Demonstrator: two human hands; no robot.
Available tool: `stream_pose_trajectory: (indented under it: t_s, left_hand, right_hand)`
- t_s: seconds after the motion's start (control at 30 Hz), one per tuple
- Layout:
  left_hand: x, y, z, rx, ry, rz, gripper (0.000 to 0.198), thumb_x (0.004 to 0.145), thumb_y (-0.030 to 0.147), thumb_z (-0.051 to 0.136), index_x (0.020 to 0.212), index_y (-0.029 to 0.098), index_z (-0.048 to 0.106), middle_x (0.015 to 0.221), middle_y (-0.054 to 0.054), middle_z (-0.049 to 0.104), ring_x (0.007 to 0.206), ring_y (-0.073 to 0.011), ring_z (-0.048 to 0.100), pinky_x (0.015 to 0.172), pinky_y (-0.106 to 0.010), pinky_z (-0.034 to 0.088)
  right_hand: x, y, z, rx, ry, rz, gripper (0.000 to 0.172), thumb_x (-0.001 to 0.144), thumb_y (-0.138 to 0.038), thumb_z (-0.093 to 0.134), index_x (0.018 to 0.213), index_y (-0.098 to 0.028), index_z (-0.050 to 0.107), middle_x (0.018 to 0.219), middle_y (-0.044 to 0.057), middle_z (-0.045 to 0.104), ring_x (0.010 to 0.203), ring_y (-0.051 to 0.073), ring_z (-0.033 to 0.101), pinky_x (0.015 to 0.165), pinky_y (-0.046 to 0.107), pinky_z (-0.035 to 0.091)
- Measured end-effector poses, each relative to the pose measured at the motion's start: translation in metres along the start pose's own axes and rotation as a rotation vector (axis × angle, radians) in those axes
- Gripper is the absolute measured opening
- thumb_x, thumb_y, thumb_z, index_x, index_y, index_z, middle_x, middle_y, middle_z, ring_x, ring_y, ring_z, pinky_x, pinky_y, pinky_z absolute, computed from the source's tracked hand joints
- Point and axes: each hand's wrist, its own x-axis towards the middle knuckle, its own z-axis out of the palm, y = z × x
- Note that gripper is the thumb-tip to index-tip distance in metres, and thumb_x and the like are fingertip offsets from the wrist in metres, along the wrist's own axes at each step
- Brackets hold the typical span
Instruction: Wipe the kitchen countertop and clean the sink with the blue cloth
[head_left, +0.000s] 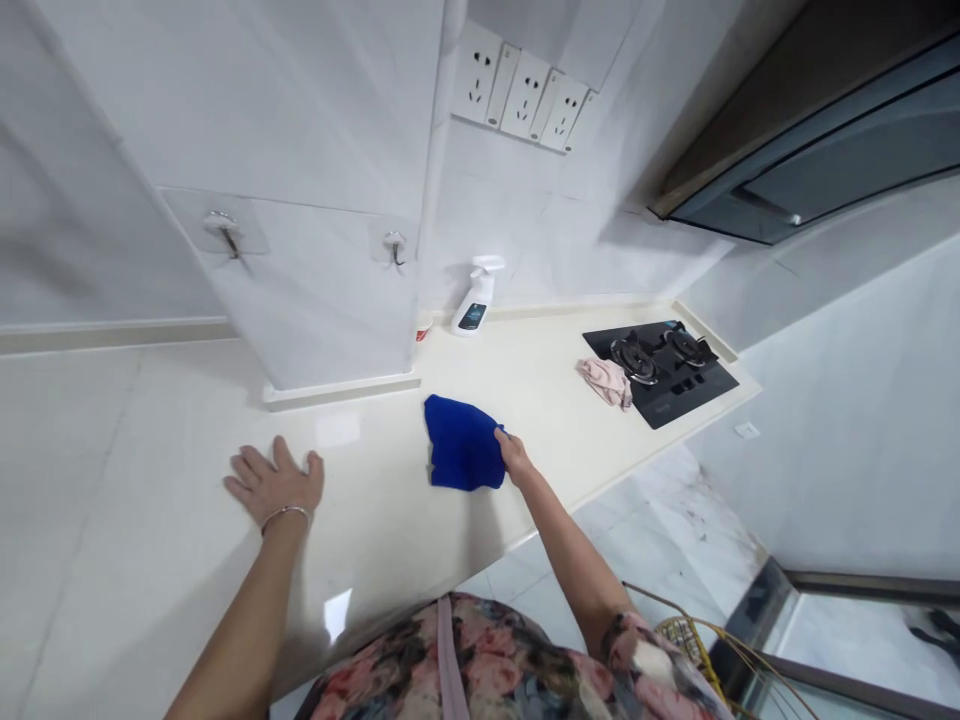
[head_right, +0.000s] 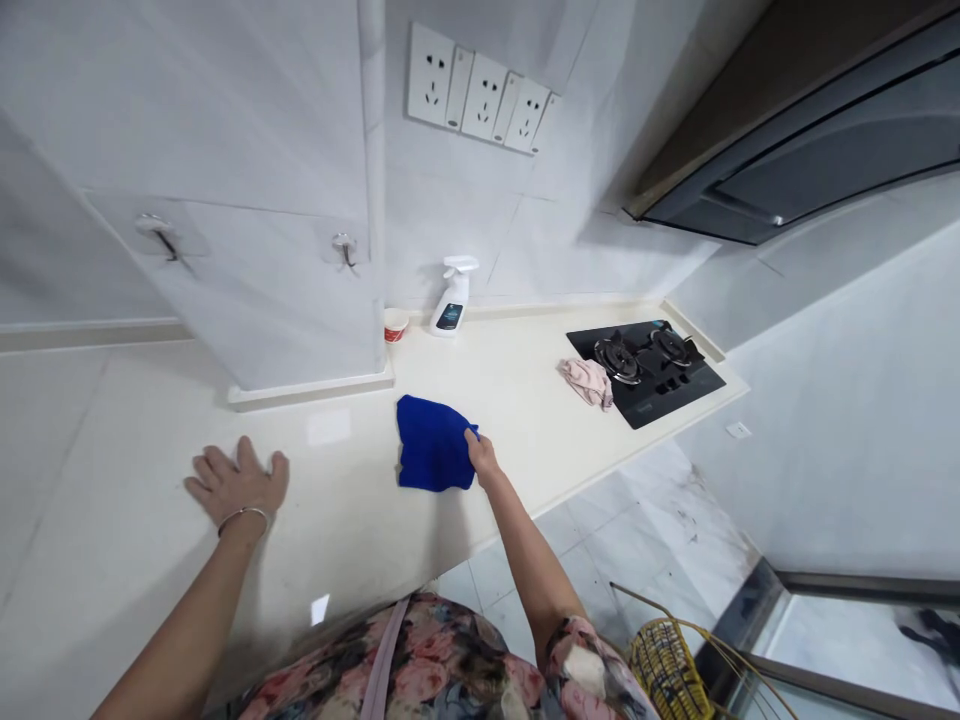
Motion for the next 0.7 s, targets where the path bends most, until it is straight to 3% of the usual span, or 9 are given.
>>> stream_pose_trajectory:
  t_s: [0.1,0.2,0.27,0.33,0.43,0.57,0.63,0.7]
  left_hand:
    - [0.001,-0.001,0.003,-0.002,-0.008,-0.001,0.073,0.101,0.051,0.032,0.156,0.003,0.041,0.168,-0.034,0.014,0.160,-0.0450,0.005,0.126,-0.063,0.001]
    - [0.000,0.000,0.002,0.012,-0.031,-0.013,0.074,0.102,0.051,0.032,0.158,0.004,0.038,0.170,-0.032,0.012,0.160,-0.0428,0.001,0.127,-0.062,0.000]
    - [0.000,0.000,0.002,0.019,-0.034,-0.014,0.074,0.102,0.051,0.031,0.158,0.004,0.037,0.170,-0.032,0.011,0.161,-0.0425,0.000,0.127,-0.061,-0.001]
    - [-0.001,0.001,0.003,0.023,-0.033,-0.011,0.074,0.102,0.051,0.031,0.159,0.004,0.037,0.170,-0.032,0.011,0.161,-0.0428,0.001,0.127,-0.062,-0.001]
    - [-0.002,0.001,0.003,0.044,-0.037,-0.024,0.073,0.102,0.050,0.032,0.159,0.005,0.037,0.170,-0.032,0.013,0.161,-0.0428,0.002,0.127,-0.062,0.002]
    - [-0.003,0.006,-0.003,0.061,-0.026,-0.031,0.072,0.101,0.049,0.031,0.158,0.005,0.039,0.170,-0.031,0.013,0.160,-0.0425,0.004,0.126,-0.062,0.004]
    - [-0.002,0.008,-0.007,0.066,-0.040,-0.049,0.072,0.101,0.048,0.030,0.158,0.005,0.038,0.170,-0.031,0.011,0.160,-0.0426,0.004,0.126,-0.063,0.005]
    - [0.000,0.008,-0.009,0.061,-0.125,-0.047,0.074,0.101,0.047,0.026,0.160,0.003,0.029,0.170,-0.033,0.004,0.159,-0.0453,-0.005,0.124,-0.067,0.000]
  right_hand:
    - [0.004,0.019,-0.009,-0.095,0.057,0.023,0.056,0.098,-0.056,0.052,0.122,-0.009,0.071,0.104,0.014,0.079,0.099,0.025,0.075,0.085,0.037,0.062]
    - [0.007,0.015,-0.022,-0.205,0.159,-0.007,0.061,0.090,-0.047,0.067,0.138,-0.009,0.063,0.131,0.019,0.071,0.128,0.032,0.064,0.107,0.044,0.052]
    - [0.008,0.009,-0.023,-0.376,0.274,-0.159,0.071,0.091,-0.038,0.066,0.153,-0.008,0.049,0.154,0.024,0.052,0.147,0.036,0.045,0.120,0.051,0.039]
    - [0.008,0.007,-0.012,-0.652,0.343,-0.420,0.069,0.098,-0.033,0.054,0.160,-0.008,0.038,0.164,0.024,0.039,0.154,0.035,0.034,0.124,0.055,0.030]
    - [0.004,0.016,0.023,-1.016,0.232,-0.694,0.062,0.105,-0.039,0.041,0.163,-0.019,0.037,0.168,0.016,0.037,0.157,0.036,0.027,0.125,0.066,0.020]
    - [-0.018,0.038,0.068,-1.148,0.079,-0.643,0.065,0.106,-0.048,0.040,0.165,-0.023,0.034,0.174,0.012,0.024,0.160,0.044,0.014,0.123,0.075,0.007]
    - [-0.041,0.048,0.077,-1.154,-0.006,-0.657,0.068,0.106,-0.051,0.040,0.166,-0.022,0.031,0.175,0.014,0.018,0.160,0.046,0.009,0.123,0.076,0.004]
    - [-0.068,0.057,0.075,-1.148,-0.139,-0.742,0.072,0.104,-0.056,0.042,0.168,-0.024,0.026,0.176,0.013,0.014,0.161,0.047,0.004,0.123,0.076,0.003]
